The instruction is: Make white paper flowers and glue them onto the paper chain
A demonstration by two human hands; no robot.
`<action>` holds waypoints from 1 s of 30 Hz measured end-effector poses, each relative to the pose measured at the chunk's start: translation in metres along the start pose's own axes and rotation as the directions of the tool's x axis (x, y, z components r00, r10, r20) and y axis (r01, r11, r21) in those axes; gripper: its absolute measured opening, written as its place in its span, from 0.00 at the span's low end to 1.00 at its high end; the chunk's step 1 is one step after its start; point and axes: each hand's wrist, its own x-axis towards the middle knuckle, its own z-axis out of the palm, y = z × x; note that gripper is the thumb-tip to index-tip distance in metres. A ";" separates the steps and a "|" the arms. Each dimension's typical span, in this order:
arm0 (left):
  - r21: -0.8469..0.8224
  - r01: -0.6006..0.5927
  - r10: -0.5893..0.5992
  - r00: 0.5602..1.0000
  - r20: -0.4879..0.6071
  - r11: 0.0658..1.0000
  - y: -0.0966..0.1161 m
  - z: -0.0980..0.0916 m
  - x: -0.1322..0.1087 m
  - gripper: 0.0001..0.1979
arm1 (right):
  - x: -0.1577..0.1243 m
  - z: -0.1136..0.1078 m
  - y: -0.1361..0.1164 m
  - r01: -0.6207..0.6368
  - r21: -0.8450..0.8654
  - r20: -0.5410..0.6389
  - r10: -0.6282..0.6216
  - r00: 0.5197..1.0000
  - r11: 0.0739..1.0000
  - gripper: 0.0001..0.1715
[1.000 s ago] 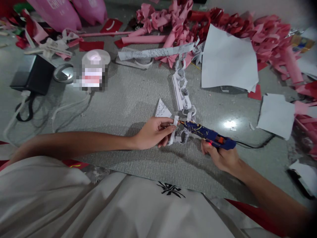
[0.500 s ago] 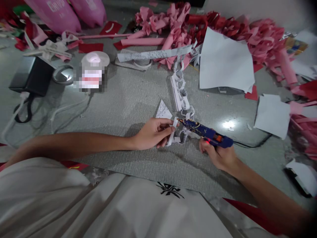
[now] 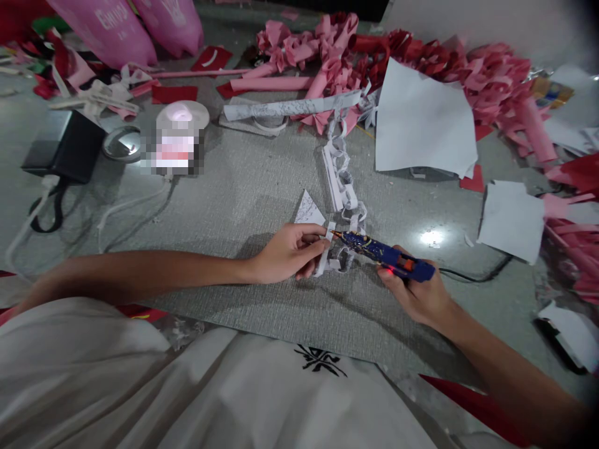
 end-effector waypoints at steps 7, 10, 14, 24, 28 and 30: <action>0.008 0.006 -0.006 1.000 -0.014 1.000 0.002 0.001 0.000 0.17 | -0.003 0.003 0.005 0.012 -0.072 -0.061 -0.017 0.998 0.997 0.16; 0.008 -0.005 0.005 1.000 -0.026 1.000 0.002 0.001 -0.001 0.16 | -0.003 0.002 0.005 0.022 -0.035 -0.021 -0.023 1.000 0.999 0.15; 0.014 -0.003 0.003 1.000 0.007 1.000 0.003 0.000 -0.001 0.16 | -0.003 0.004 0.006 0.035 -0.023 -0.024 -0.036 0.999 0.999 0.14; -0.003 -0.007 0.007 1.000 -0.006 1.000 0.001 0.000 -0.001 0.15 | -0.005 0.003 0.005 0.003 -0.012 -0.033 -0.003 0.999 1.000 0.15; 0.008 -0.004 0.004 1.000 0.003 1.000 0.003 0.001 0.000 0.16 | -0.005 0.006 0.005 -0.013 0.012 -0.060 0.013 0.998 1.000 0.13; 0.011 -0.001 0.001 1.000 -0.001 1.000 0.003 0.000 0.000 0.17 | -0.007 0.007 0.007 -0.026 -0.015 -0.095 0.025 0.995 1.000 0.14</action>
